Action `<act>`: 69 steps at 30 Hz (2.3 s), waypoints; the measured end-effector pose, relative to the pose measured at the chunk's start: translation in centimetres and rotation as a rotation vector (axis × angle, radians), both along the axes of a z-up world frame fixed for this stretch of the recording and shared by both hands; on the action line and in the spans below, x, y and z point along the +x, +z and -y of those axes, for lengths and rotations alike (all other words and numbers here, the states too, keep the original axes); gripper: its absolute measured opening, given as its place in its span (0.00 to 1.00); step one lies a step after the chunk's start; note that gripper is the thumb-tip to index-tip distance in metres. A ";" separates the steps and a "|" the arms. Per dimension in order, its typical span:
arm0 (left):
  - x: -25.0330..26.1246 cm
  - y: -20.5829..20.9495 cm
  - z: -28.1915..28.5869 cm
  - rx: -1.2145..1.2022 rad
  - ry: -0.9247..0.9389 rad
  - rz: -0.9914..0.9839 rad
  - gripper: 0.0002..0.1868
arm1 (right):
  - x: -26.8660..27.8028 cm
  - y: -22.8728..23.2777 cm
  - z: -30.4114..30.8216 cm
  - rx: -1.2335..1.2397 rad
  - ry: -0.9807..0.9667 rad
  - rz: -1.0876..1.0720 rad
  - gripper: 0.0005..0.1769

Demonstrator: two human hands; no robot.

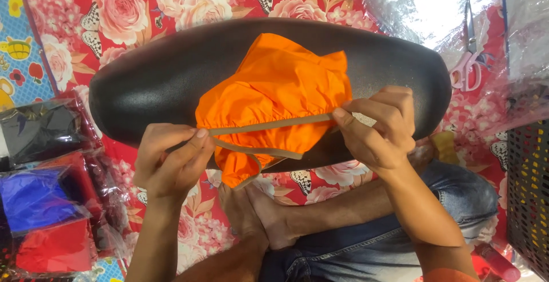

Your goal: Fitting an orange elasticized protective cover onto a motorcycle seat while sitting on the floor.

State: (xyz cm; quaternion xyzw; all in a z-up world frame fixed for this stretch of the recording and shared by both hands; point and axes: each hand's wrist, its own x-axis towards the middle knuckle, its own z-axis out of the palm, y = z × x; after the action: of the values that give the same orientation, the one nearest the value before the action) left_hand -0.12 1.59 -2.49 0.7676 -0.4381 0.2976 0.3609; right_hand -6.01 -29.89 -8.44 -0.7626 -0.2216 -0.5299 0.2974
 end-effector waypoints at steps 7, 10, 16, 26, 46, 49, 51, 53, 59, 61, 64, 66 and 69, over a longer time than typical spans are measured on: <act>0.6 -1.5 -3.1 0.011 0.066 0.106 0.10 | 0.8 -1.2 1.5 0.002 -0.037 0.034 0.08; 1.3 -2.1 -5.1 0.029 0.100 0.102 0.10 | 1.3 -1.0 2.8 -0.028 -0.049 0.028 0.07; 1.5 -1.4 -4.1 0.053 0.111 -0.123 0.11 | 1.0 0.1 0.8 0.112 0.064 -0.259 0.04; 0.4 1.3 1.0 0.188 -0.004 -0.708 0.03 | 0.5 1.4 -0.9 0.178 0.374 -0.728 0.06; -1.1 0.2 1.4 0.076 0.037 -0.544 0.12 | -0.7 2.5 -2.2 0.403 0.402 -0.831 0.08; -2.1 -2.3 -0.4 0.087 0.219 -0.110 0.18 | -1.8 -1.1 -2.0 0.118 0.251 -0.525 0.02; -1.9 -3.0 -0.4 0.112 0.243 -0.084 0.18 | -1.2 -0.5 -3.5 0.129 0.219 -0.340 0.03; -1.9 -2.1 0.3 0.135 0.269 -0.056 0.18 | -1.0 -0.4 -4.3 0.138 0.188 -0.153 0.09; -3.1 2.3 4.3 0.254 0.047 -0.206 0.21 | -1.6 0.4 -5.9 0.145 0.169 -0.073 0.10; -3.6 1.4 5.4 0.139 -0.053 -0.044 0.10 | -2.5 1.6 -7.1 0.170 0.193 -0.076 0.10; -4.0 0.4 5.9 0.069 -0.120 -0.034 0.12 | -2.8 2.1 -7.8 0.149 0.160 -0.012 0.12; -3.6 1.0 5.6 0.036 -0.126 -0.042 0.09 | -2.3 2.6 -7.3 0.117 0.131 0.001 0.12; -3.4 1.6 4.9 -0.001 -0.053 -0.067 0.04 | -2.0 2.1 -6.2 0.077 0.082 -0.003 0.12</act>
State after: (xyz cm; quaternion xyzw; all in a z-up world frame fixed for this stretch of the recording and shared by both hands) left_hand -3.56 -3.29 -0.86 0.7650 -0.4458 0.2624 0.3836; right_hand -8.00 -23.72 -6.34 -0.7417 -0.2314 -0.5242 0.3485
